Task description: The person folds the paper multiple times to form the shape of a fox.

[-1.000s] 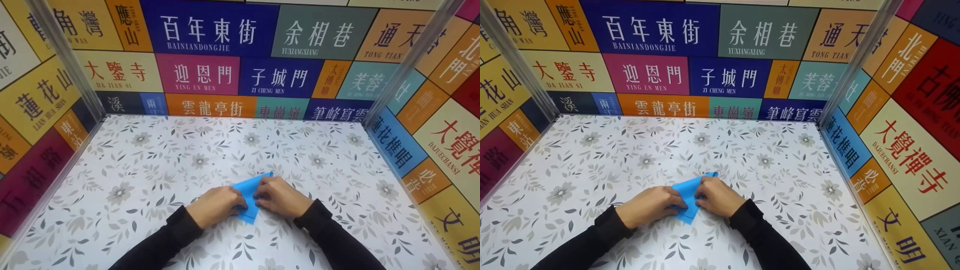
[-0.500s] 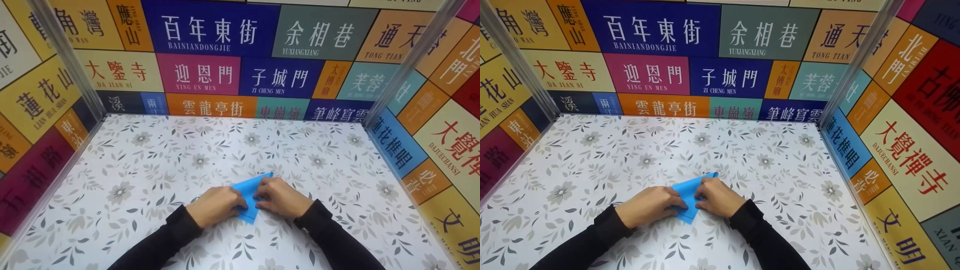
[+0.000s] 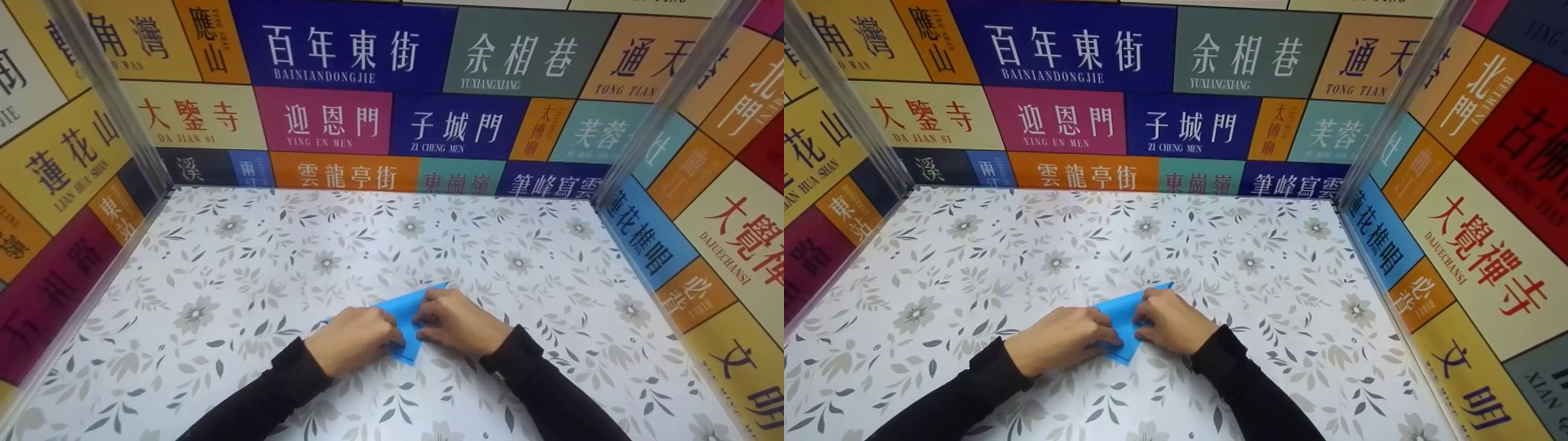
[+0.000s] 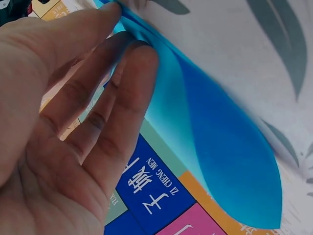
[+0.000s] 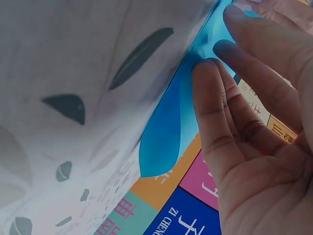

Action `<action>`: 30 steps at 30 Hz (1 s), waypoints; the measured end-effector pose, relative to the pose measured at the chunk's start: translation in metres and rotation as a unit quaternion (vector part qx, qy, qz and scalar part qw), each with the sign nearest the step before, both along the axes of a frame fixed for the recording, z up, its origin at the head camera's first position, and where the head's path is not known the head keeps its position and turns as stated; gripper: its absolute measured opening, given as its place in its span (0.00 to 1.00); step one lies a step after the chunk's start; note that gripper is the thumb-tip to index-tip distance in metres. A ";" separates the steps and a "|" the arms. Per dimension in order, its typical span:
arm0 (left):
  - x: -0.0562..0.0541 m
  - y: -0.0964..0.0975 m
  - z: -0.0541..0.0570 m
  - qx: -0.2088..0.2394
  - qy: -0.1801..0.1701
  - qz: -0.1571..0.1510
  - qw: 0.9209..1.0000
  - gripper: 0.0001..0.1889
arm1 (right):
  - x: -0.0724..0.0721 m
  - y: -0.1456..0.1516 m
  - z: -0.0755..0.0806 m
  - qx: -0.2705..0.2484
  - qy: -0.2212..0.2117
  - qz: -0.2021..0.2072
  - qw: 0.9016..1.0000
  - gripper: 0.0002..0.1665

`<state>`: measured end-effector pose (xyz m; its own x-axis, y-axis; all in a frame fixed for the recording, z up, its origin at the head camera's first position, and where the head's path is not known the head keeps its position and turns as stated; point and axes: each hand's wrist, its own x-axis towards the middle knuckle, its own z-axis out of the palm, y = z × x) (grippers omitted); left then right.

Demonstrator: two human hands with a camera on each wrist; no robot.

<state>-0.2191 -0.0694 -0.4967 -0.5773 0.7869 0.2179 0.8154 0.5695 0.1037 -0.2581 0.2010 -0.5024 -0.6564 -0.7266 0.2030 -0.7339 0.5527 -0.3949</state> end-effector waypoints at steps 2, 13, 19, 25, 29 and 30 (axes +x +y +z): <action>0.000 0.000 0.000 -0.001 0.002 -0.004 1.000 0.10 | 0.000 0.000 0.000 0.002 0.003 0.000 1.000 0.13; 0.000 0.000 0.000 -0.002 -0.014 -0.003 1.000 0.07 | 0.001 -0.001 0.000 0.010 0.006 0.003 1.000 0.13; -0.001 0.000 -0.003 0.010 0.000 -0.014 1.000 0.07 | 0.001 0.000 -0.001 0.004 0.004 0.009 1.000 0.12; -0.004 -0.002 -0.006 0.033 0.016 -0.039 0.999 0.07 | 0.001 0.000 -0.001 0.004 0.006 0.008 1.000 0.11; -0.004 -0.002 -0.007 0.027 0.018 -0.039 0.999 0.07 | 0.001 0.000 -0.001 0.004 0.012 0.010 1.000 0.11; -0.001 -0.001 -0.003 0.021 0.011 -0.032 0.999 0.07 | 0.001 0.000 -0.001 0.003 0.012 0.011 1.000 0.11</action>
<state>-0.2199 -0.0705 -0.4993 -0.5208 0.8119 0.2638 0.8524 0.5116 0.1081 -0.2567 0.2007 -0.5037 -0.6357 -0.7416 0.2142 -0.7547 0.5388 -0.3742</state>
